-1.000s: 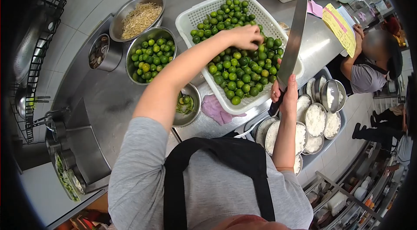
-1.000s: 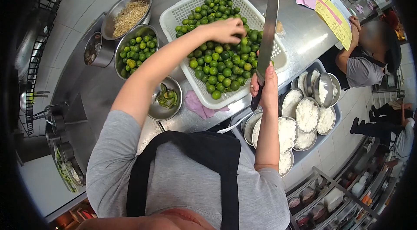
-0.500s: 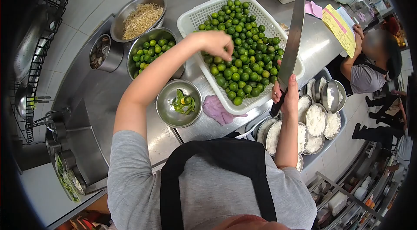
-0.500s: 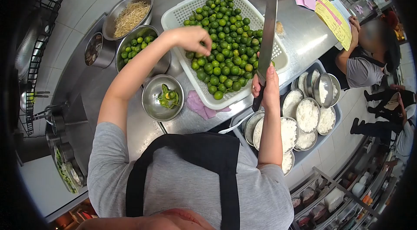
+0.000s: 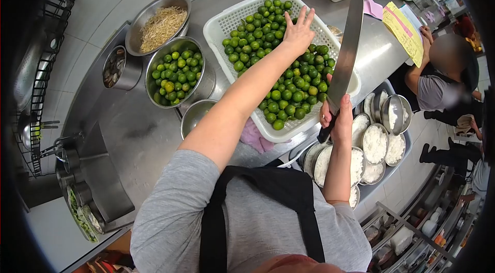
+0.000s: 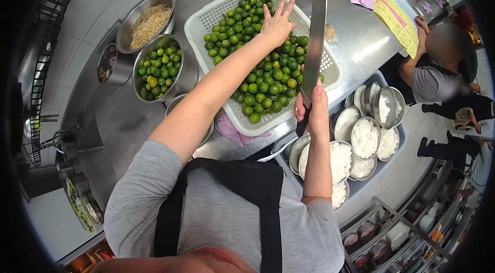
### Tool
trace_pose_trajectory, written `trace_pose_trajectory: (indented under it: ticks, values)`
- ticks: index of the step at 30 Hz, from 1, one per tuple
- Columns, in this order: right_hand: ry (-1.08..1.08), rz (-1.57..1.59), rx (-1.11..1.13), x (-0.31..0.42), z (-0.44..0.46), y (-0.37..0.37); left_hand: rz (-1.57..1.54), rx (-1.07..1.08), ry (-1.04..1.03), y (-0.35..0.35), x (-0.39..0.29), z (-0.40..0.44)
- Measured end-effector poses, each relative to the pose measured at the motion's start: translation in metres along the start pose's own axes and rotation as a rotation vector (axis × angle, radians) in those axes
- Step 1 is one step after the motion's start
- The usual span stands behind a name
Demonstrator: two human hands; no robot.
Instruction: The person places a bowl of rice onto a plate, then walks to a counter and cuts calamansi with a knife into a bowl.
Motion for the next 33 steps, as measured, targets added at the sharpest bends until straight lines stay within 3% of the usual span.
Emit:
trace_pose_trajectory:
  ticks: [2,4,6,7,8,10,11,12,14,19,24,33]
  values:
    - [0.006,-0.040,0.004,0.002,0.002,-0.001,0.165,0.162,0.006,-0.002,0.002,0.003]
    - [0.003,-0.040,-0.030,0.003,0.000,-0.003,0.163,0.138,0.012,-0.001,0.007,0.004]
    - [0.006,0.013,-0.030,0.000,0.000,0.001,-0.116,0.155,0.000,0.005,0.015,0.000]
    - [0.007,0.014,-0.037,0.000,-0.001,0.001,-0.173,-0.001,-0.008,0.011,0.017,-0.005]
    - [0.006,0.011,-0.035,0.000,-0.002,0.001,-0.174,-0.003,-0.005,0.018,0.021,-0.008]
    - [0.021,0.005,-0.033,0.001,-0.001,-0.001,-0.943,0.197,0.175,0.031,0.033,-0.014]
    - [0.025,-0.009,-0.034,0.001,-0.001,-0.002,-1.147,0.058,0.102,0.027,0.037,-0.028]
    - [0.028,-0.007,-0.022,0.001,0.000,-0.002,-1.318,0.062,0.060,0.042,0.039,-0.047]
    - [0.010,-0.034,-0.035,0.001,0.001,-0.003,-1.525,0.115,0.225,0.075,0.041,-0.091]
    - [-0.063,-0.195,0.072,0.003,-0.017,-0.044,-1.686,0.124,0.552,0.124,0.042,-0.201]
    - [-0.111,-0.270,0.420,-0.033,-0.049,-0.113,-1.880,-0.132,0.662,0.132,0.028,-0.276]
    - [0.055,-0.769,0.563,-0.063,-0.064,-0.150,-1.978,-0.378,0.817,0.131,0.014,-0.338]
Point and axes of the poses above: each hand's wrist, its own z-axis towards the middle knuckle, its own y-axis out of the back of the hand, x = y × z, the point moved 2 cm from there along z, towards the middle knuckle, and after that the axes turned 5 degrees about z, right-handed, at the moved point
